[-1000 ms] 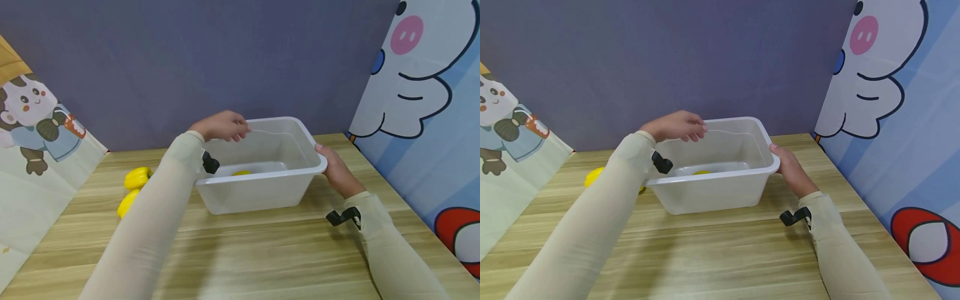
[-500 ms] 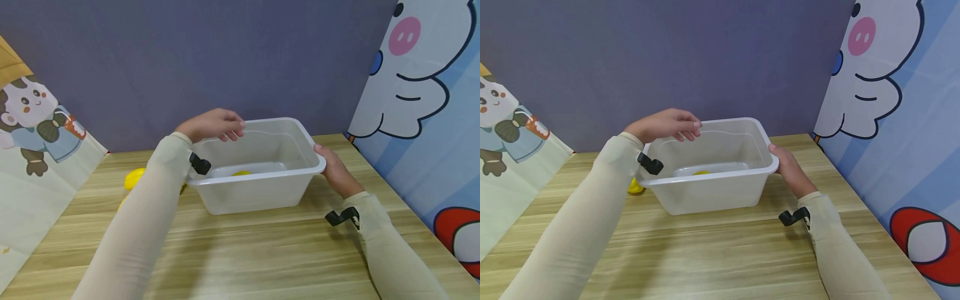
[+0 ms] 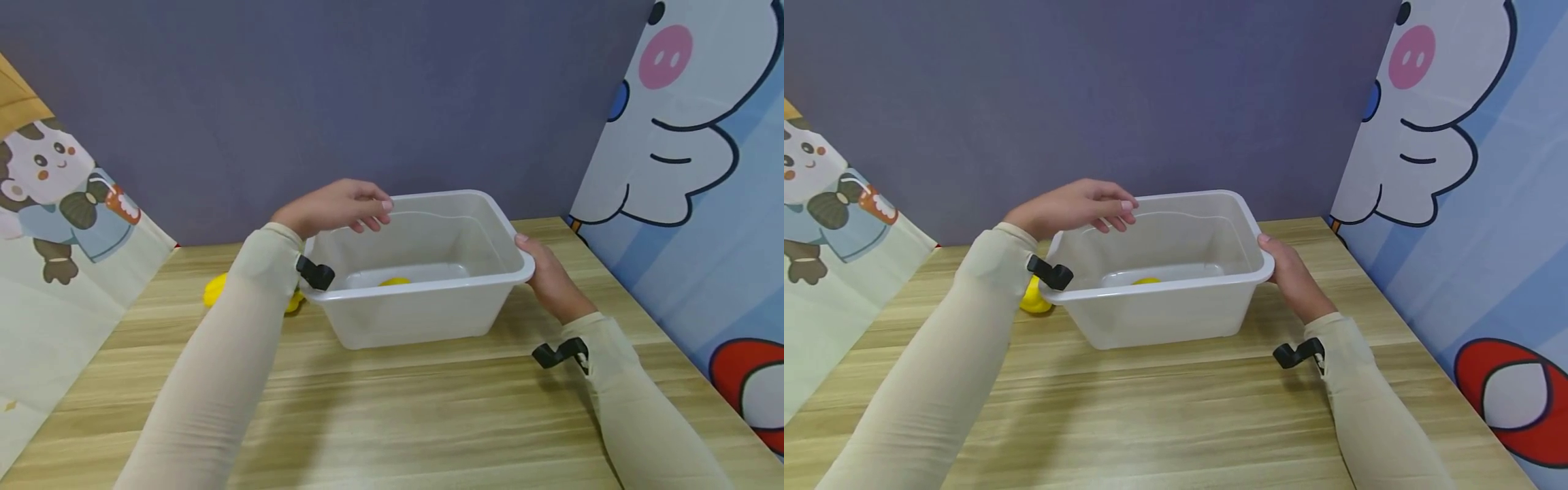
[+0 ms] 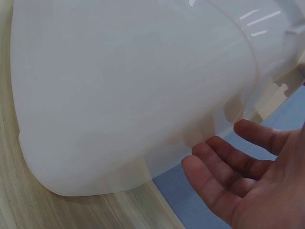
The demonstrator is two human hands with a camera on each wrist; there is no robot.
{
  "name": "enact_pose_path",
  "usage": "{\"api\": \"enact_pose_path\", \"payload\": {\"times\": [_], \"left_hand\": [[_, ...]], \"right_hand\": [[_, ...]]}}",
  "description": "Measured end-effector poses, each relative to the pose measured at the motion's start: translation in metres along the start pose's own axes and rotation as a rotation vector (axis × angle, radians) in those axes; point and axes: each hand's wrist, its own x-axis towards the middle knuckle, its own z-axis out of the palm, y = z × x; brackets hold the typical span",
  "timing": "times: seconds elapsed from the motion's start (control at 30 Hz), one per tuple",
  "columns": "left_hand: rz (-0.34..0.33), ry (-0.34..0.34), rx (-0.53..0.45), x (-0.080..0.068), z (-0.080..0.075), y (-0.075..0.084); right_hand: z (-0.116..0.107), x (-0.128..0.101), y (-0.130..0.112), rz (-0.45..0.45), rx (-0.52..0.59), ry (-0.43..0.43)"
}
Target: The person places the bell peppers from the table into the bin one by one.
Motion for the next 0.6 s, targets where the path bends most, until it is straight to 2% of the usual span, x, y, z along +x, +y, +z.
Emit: {"api": "enact_pose_path", "payload": {"times": [0.13,0.37,0.6], "left_hand": [[0.017,-0.005,-0.012,-0.004,-0.003,0.002],[0.056,-0.055,-0.043,-0.015,-0.008,0.008],[0.07,-0.1,0.013,-0.025,-0.012,0.012]], "right_hand": [[0.0,-0.001,0.0,0.005,-0.003,0.002],[-0.001,0.0,-0.002,0.012,-0.056,-0.018],[0.0,-0.002,-0.002,-0.003,-0.025,-0.007]]}}
